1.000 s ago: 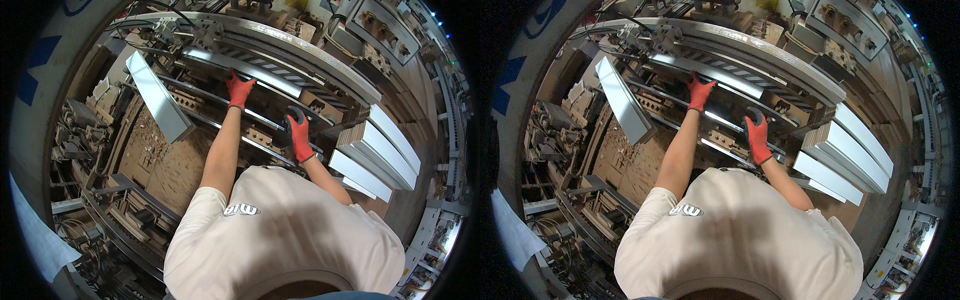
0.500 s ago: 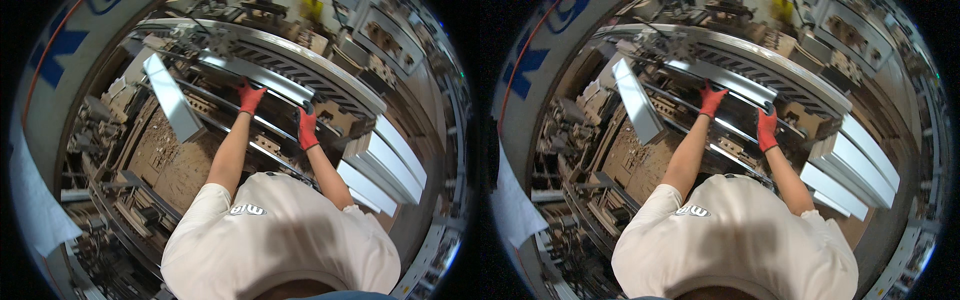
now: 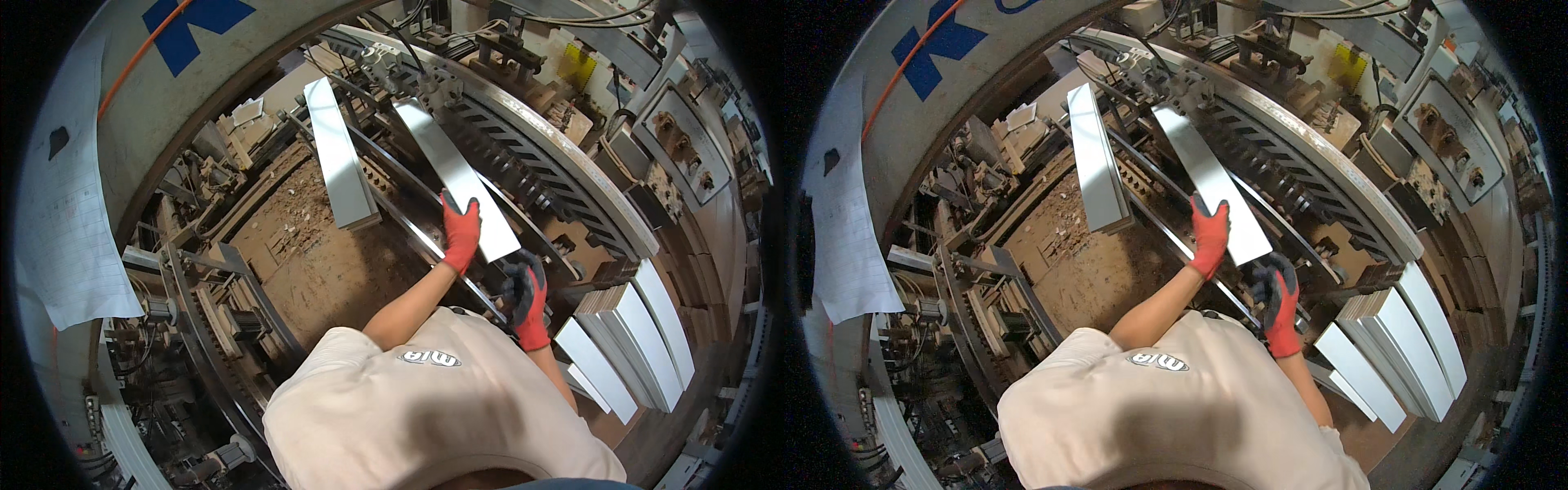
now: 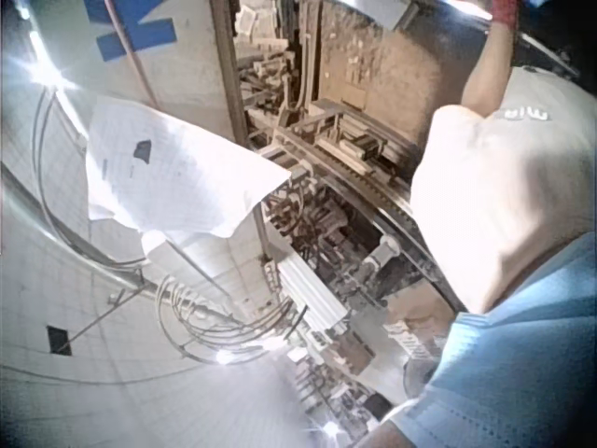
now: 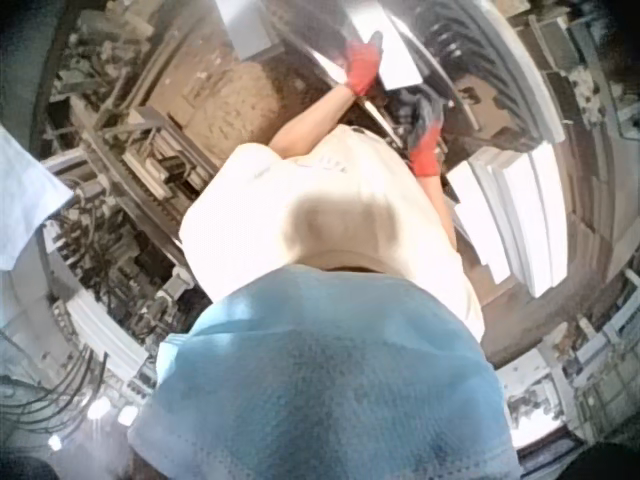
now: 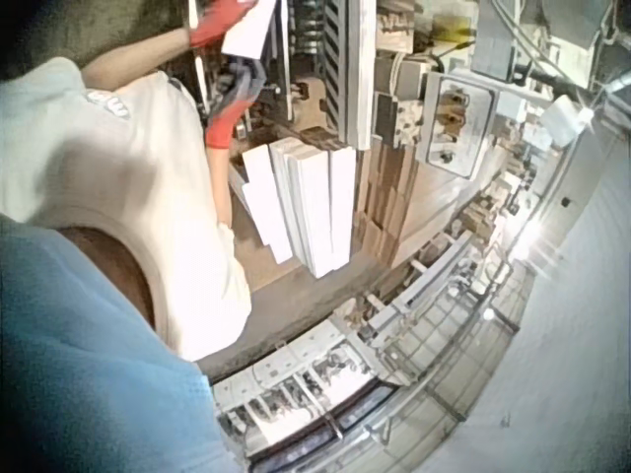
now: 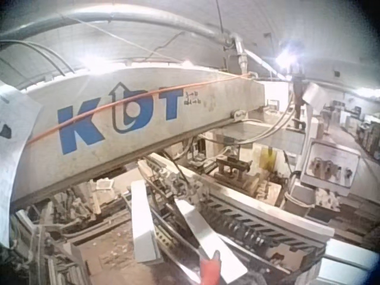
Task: The person moves white wooden panels from a stack onto a conveyor system, feeds them into a processing machine, and then stacks the processed components back onto a pallet.
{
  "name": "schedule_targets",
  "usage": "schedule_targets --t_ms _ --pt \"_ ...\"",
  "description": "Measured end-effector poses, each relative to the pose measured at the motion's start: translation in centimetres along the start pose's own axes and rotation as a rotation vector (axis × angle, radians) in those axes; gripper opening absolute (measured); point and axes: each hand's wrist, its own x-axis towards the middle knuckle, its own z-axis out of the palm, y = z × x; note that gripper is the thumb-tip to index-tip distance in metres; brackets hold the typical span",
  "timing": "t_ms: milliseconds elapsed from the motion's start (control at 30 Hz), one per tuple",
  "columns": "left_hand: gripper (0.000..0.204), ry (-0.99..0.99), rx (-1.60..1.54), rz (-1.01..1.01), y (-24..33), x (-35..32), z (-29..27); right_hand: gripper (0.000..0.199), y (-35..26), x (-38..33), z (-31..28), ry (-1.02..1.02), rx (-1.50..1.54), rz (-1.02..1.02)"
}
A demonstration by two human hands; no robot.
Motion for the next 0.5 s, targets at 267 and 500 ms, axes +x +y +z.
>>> schedule_targets --t_ms 267,500 --pt "0.064 0.033 0.221 0.030 13.2 -3.6 -13.6 0.030 3.4 -3.0 -4.0 0.020 -0.079 0.013" --pt "0.047 -0.008 0.368 0.260 19.8 5.5 -20.5 0.034 3.2 -1.6 -1.6 -0.120 -0.227 -0.017"
